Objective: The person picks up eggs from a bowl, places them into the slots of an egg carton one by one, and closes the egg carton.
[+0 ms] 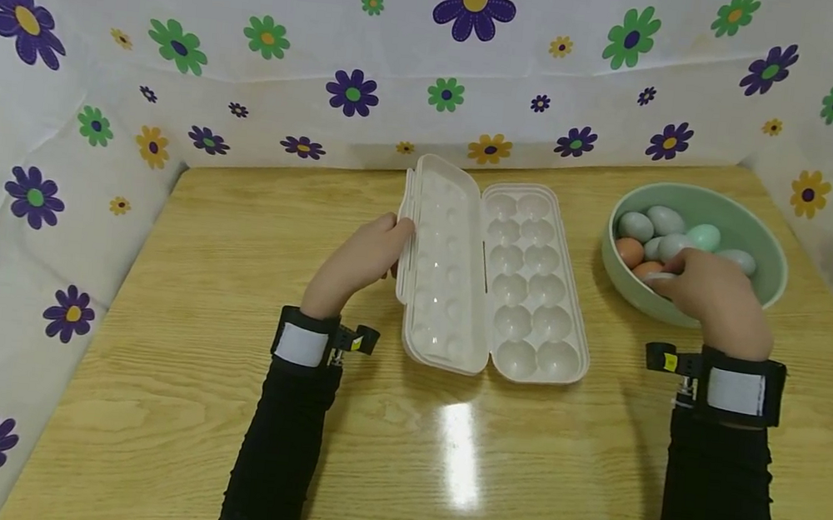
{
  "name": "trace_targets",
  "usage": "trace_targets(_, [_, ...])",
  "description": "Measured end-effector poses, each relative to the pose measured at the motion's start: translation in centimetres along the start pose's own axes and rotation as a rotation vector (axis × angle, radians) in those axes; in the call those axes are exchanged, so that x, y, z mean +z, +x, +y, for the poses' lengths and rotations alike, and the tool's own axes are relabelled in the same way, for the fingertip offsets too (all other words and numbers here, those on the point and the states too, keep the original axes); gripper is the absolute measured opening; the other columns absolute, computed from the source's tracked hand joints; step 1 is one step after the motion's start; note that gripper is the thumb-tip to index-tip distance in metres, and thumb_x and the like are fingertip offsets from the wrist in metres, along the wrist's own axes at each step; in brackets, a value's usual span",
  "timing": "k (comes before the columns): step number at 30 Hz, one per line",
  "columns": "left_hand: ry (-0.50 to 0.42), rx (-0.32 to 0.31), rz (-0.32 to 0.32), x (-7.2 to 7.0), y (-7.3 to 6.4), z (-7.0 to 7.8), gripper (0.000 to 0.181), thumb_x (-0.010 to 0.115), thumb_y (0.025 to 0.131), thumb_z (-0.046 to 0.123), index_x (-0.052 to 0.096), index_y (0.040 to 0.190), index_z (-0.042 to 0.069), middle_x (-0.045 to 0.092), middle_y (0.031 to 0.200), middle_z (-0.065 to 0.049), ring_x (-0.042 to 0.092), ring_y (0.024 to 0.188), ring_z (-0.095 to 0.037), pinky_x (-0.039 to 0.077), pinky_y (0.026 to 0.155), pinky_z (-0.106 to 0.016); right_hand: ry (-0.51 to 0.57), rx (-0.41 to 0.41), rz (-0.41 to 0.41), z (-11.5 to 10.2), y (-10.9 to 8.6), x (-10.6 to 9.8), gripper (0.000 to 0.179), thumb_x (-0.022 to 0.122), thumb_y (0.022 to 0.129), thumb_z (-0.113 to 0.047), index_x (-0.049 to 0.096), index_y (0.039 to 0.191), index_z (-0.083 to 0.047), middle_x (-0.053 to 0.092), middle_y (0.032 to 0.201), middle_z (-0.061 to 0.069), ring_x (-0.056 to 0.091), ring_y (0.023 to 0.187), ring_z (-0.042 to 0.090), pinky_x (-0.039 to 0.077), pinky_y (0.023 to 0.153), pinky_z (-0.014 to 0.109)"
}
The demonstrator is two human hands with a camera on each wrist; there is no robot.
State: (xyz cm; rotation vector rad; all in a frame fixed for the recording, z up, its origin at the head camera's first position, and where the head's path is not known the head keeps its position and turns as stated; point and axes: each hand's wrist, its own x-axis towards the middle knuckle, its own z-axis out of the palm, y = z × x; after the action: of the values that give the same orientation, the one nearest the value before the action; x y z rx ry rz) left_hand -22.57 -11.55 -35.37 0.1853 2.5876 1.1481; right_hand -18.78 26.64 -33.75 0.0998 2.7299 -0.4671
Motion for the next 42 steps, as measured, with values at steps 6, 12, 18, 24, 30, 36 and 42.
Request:
trace_targets(6, [-0.012,-0.018,-0.010,-0.3,-0.2,0.1,0.046,0.024,0.098,0.036,0.051,0.110,0.001,0.057,0.089,-0.012,0.059,0.075,-0.026,0.051,0.064,-0.033,0.002,-0.004,-0.023,0.2,0.3,-0.1,0.054,0.050,0.095,-0.037,0.046,0.121,0.010,0.054,0.108,0.029,0.050,0.088,0.037,0.043,0.072,0.045])
trace_targets(12, [-0.079,0.076,-0.052,-0.4,-0.3,0.0,0.042,0.023,0.100,0.026,0.050,0.123,0.002,0.062,0.089,-0.014,0.063,0.071,-0.024,0.054,0.068,-0.042,0.003,-0.004,-0.021,0.2,0.2,-0.2,0.054,0.050,0.095,-0.036,0.046,0.121,0.011,0.054,0.107,0.028,0.049,0.086,0.036,0.044,0.070,0.043])
trace_targets(18, [-0.108,0.115,-0.097,-0.9,-0.9,0.1,0.044,0.025,0.101,0.024,0.038,0.138,0.005,0.064,0.089,-0.014,0.066,0.069,-0.025,0.055,0.066,-0.039,0.037,0.001,-0.018,0.1,0.0,-0.1,0.052,0.050,0.095,-0.035,0.044,0.118,0.011,0.052,0.103,0.028,0.049,0.086,0.037,0.043,0.069,0.043])
trace_targets(24, [-0.117,0.099,-0.129,-1.6,-1.3,0.4,0.052,0.028,0.100,0.027,0.022,0.147,0.007,0.064,0.093,-0.016,0.066,0.068,-0.026,0.055,0.065,-0.038,0.047,-0.016,-0.007,0.2,0.1,-0.3,0.054,0.050,0.093,-0.034,0.041,0.120,0.013,0.049,0.110,0.032,0.048,0.090,0.039,0.043,0.074,0.047])
trace_targets(30, [-0.105,0.067,-0.122,-1.9,-1.6,0.5,0.054,0.029,0.098,0.030,0.022,0.147,0.010,0.064,0.087,-0.016,0.063,0.064,-0.025,0.054,0.063,-0.040,0.052,-0.002,0.010,0.1,0.2,-0.3,0.059,0.051,0.092,-0.039,0.041,0.120,0.012,0.049,0.111,0.031,0.048,0.091,0.039,0.043,0.073,0.047])
trace_targets(36, [-0.104,0.068,-0.108,-1.8,-1.5,0.3,0.053,0.029,0.098,0.031,0.023,0.147,0.013,0.062,0.081,-0.014,0.059,0.060,-0.025,0.052,0.058,-0.037,0.065,0.007,0.033,-0.1,0.2,-0.1,0.057,0.053,0.092,-0.039,0.042,0.117,0.010,0.050,0.106,0.028,0.048,0.088,0.038,0.043,0.071,0.044])
trace_targets(42, [-0.085,0.050,-0.109,-2.1,-1.6,0.2,0.053,0.030,0.097,0.031,0.023,0.147,0.013,0.061,0.076,-0.013,0.058,0.057,-0.025,0.052,0.059,-0.040,0.102,-0.008,0.074,-0.2,0.2,0.0,0.055,0.053,0.089,-0.033,0.041,0.119,0.012,0.045,0.113,0.032,0.041,0.101,0.044,0.041,0.079,0.053])
